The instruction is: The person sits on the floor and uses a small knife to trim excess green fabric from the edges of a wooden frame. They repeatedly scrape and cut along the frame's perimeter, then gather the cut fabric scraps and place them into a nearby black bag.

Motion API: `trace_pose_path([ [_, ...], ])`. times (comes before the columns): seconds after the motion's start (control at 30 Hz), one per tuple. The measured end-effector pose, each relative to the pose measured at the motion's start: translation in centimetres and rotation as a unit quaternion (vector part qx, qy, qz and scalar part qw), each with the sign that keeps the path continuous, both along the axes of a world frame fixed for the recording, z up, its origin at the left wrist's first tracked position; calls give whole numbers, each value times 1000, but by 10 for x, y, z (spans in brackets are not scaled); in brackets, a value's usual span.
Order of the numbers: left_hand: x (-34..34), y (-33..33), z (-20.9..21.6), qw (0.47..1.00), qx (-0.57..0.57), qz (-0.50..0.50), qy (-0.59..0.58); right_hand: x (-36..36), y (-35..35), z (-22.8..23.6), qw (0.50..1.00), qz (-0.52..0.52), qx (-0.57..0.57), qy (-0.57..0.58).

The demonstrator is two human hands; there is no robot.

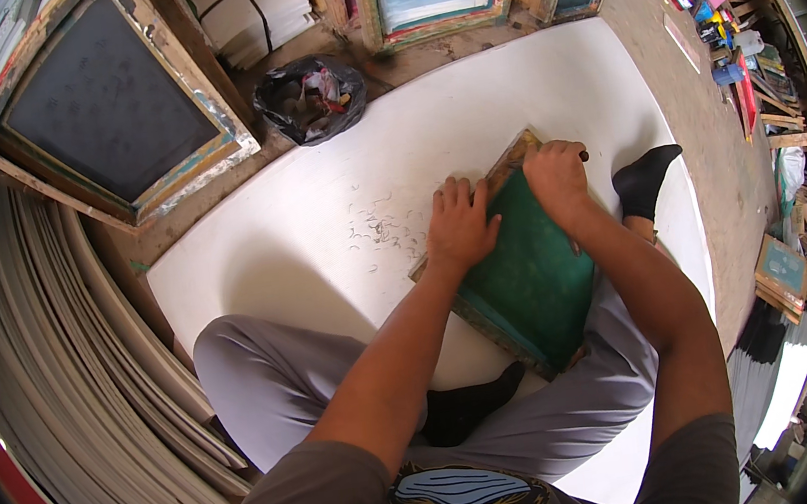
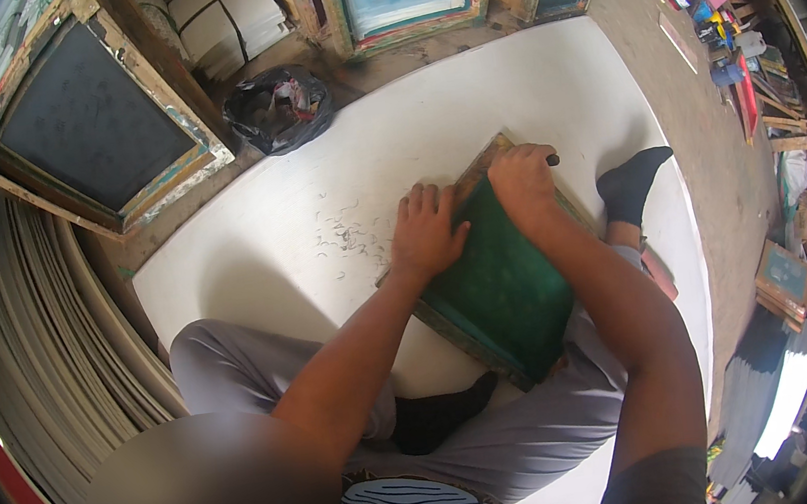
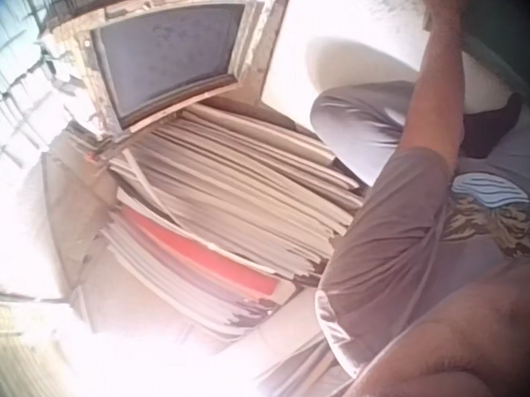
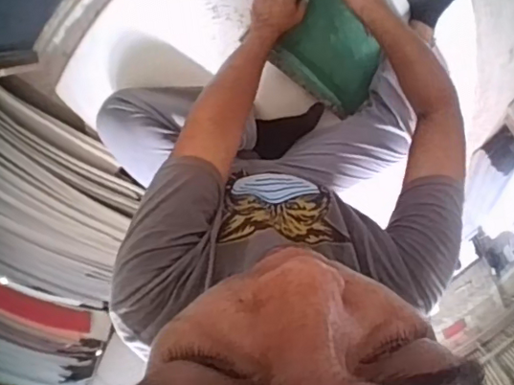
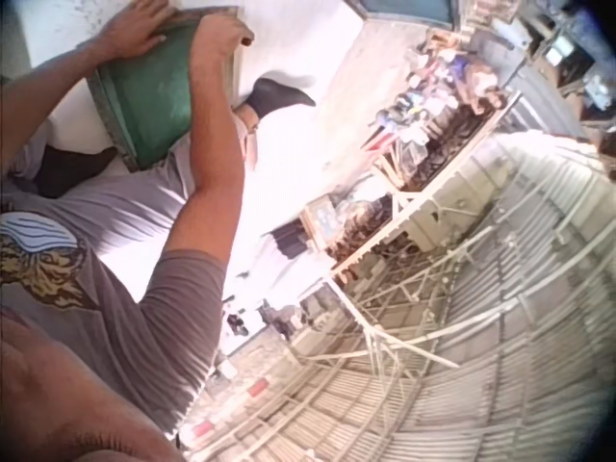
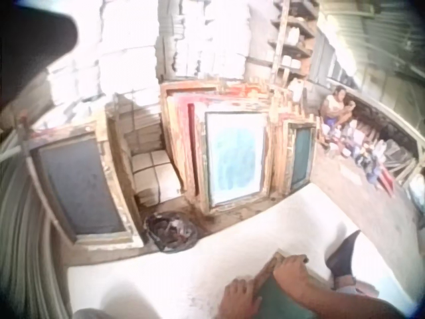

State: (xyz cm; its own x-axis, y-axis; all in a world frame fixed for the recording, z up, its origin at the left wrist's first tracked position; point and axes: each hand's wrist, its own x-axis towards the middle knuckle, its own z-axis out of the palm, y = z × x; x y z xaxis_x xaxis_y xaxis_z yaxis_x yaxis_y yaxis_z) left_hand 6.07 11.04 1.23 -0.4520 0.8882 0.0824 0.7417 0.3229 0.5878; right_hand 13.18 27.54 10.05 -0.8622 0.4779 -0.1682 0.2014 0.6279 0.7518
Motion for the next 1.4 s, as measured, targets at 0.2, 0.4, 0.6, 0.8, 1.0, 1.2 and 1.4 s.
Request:
trace_pose_path([
  [0.2,0,-2,0,1000,0,1,7,-5,-4,1,998,24,36,-37],
  [0.4,-1,-3,2,1000,-1,2,4,-10,-4,5,998,36,28,-45],
  [0.6,-1,-2,2,1000,6,3,12,-13,-5,4,998,17,3,-56],
  [0.8,0,-4,2,1000,14,8,22,-24,-26,0,990,68,79,-98],
  [1.0,1,-2,-3,1000,9,8,10,-38,-12,18,993,-39,-81,-80],
  [1.2,3,0,-5,1000,23,7,20,-12,24,22,960,-145,-240,4],
  [1.4,1,0,-3,1000,0,3,24,5,28,12,947,-169,-267,50],
])
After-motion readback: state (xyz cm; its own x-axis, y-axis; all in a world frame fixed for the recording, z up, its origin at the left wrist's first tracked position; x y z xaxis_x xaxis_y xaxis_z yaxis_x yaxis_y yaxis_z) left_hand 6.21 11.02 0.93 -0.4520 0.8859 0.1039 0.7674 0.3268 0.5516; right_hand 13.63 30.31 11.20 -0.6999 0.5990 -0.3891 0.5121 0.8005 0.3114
